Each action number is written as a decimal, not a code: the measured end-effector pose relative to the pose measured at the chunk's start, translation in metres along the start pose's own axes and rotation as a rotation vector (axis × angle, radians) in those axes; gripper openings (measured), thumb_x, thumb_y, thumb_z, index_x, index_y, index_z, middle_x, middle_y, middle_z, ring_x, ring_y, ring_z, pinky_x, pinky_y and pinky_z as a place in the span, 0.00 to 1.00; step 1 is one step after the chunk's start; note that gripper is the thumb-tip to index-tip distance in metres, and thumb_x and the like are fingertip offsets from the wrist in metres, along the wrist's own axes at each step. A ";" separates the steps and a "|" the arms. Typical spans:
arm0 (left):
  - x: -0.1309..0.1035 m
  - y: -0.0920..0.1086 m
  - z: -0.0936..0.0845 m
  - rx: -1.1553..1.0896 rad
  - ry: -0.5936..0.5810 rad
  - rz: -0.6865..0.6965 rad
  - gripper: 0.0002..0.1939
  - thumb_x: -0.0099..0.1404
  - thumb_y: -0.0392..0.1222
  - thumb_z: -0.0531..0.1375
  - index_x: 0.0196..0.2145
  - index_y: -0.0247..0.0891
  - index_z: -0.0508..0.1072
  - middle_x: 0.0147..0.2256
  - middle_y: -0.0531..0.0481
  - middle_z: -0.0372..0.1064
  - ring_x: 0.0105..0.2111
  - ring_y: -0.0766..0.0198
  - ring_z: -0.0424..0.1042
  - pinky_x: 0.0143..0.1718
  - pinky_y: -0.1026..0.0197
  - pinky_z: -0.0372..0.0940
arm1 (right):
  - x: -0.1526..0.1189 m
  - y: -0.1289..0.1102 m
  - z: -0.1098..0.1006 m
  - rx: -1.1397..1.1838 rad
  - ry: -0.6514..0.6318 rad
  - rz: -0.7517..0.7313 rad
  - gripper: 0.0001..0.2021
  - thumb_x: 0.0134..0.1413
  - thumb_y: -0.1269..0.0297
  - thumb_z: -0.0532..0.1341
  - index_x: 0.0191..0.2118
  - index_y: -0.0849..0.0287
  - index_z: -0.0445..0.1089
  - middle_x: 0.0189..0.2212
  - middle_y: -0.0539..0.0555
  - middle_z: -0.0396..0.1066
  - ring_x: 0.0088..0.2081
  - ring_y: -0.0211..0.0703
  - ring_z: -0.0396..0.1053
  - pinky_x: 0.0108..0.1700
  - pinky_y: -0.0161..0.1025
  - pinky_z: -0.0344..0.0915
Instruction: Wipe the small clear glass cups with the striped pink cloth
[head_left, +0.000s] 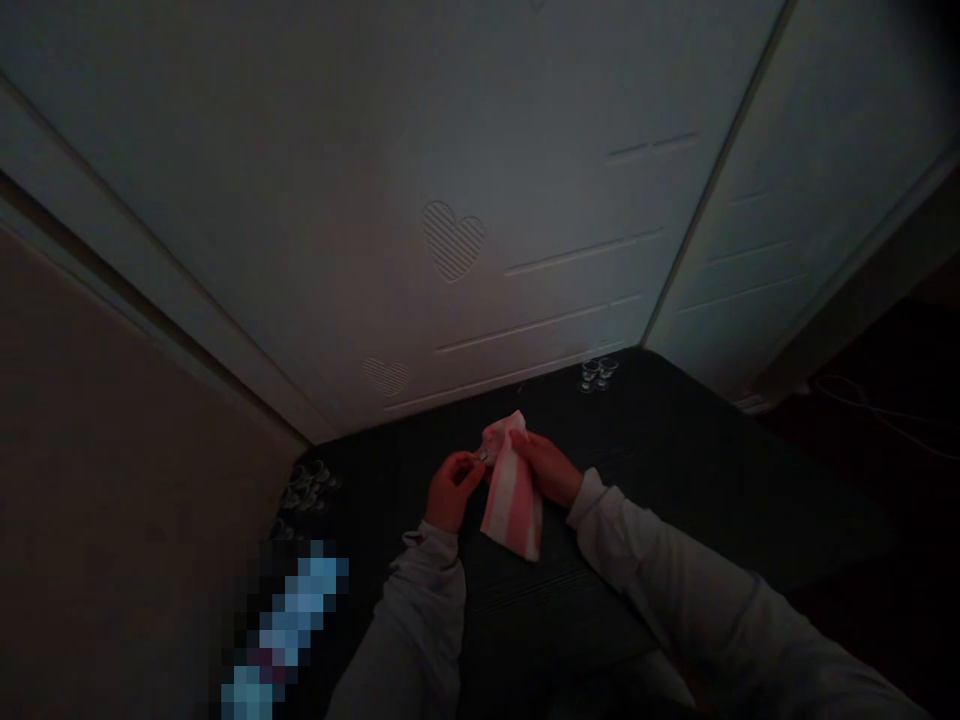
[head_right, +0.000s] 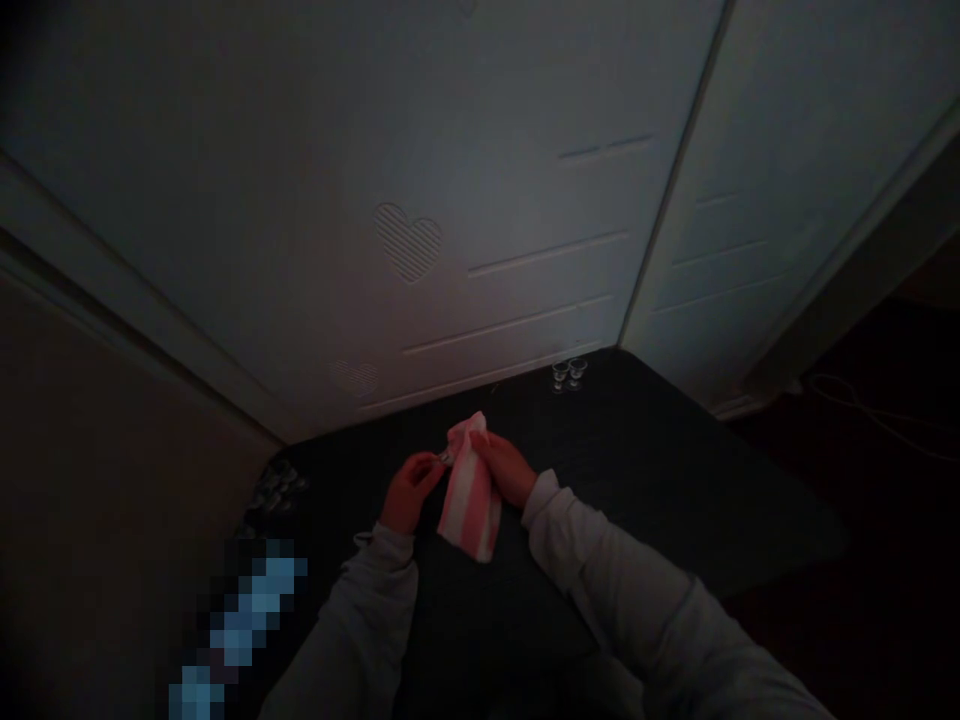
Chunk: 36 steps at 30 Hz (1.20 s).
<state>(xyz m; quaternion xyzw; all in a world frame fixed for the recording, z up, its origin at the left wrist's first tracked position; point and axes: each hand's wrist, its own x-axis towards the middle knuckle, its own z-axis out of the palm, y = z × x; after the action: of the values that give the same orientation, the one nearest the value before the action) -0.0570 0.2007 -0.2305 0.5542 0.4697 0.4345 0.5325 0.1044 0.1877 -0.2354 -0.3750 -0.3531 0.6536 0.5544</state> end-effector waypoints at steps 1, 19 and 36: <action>0.000 0.000 0.000 0.004 -0.003 0.001 0.13 0.48 0.42 0.62 0.32 0.36 0.67 0.30 0.50 0.70 0.32 0.64 0.69 0.37 0.61 0.62 | 0.000 -0.001 0.000 0.029 -0.012 0.012 0.17 0.49 0.53 0.56 0.40 0.60 0.66 0.30 0.54 0.71 0.30 0.41 0.68 0.36 0.39 0.64; -0.005 0.004 0.000 0.148 -0.046 0.082 0.11 0.47 0.37 0.61 0.31 0.36 0.68 0.28 0.52 0.67 0.28 0.66 0.66 0.31 0.63 0.60 | -0.008 -0.010 0.012 0.090 -0.171 0.143 0.16 0.50 0.56 0.56 0.41 0.62 0.65 0.35 0.56 0.71 0.34 0.43 0.70 0.41 0.41 0.64; -0.004 0.008 0.000 0.049 0.090 0.056 0.12 0.54 0.46 0.56 0.33 0.36 0.67 0.28 0.51 0.66 0.28 0.67 0.66 0.29 0.64 0.60 | -0.010 -0.007 0.009 -0.564 -0.017 -0.235 0.15 0.47 0.59 0.58 0.41 0.60 0.64 0.37 0.55 0.69 0.37 0.44 0.65 0.40 0.43 0.62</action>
<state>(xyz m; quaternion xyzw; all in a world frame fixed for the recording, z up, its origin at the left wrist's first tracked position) -0.0575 0.1965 -0.2229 0.5600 0.4877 0.4622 0.4847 0.1005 0.1787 -0.2237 -0.4650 -0.5662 0.4644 0.4974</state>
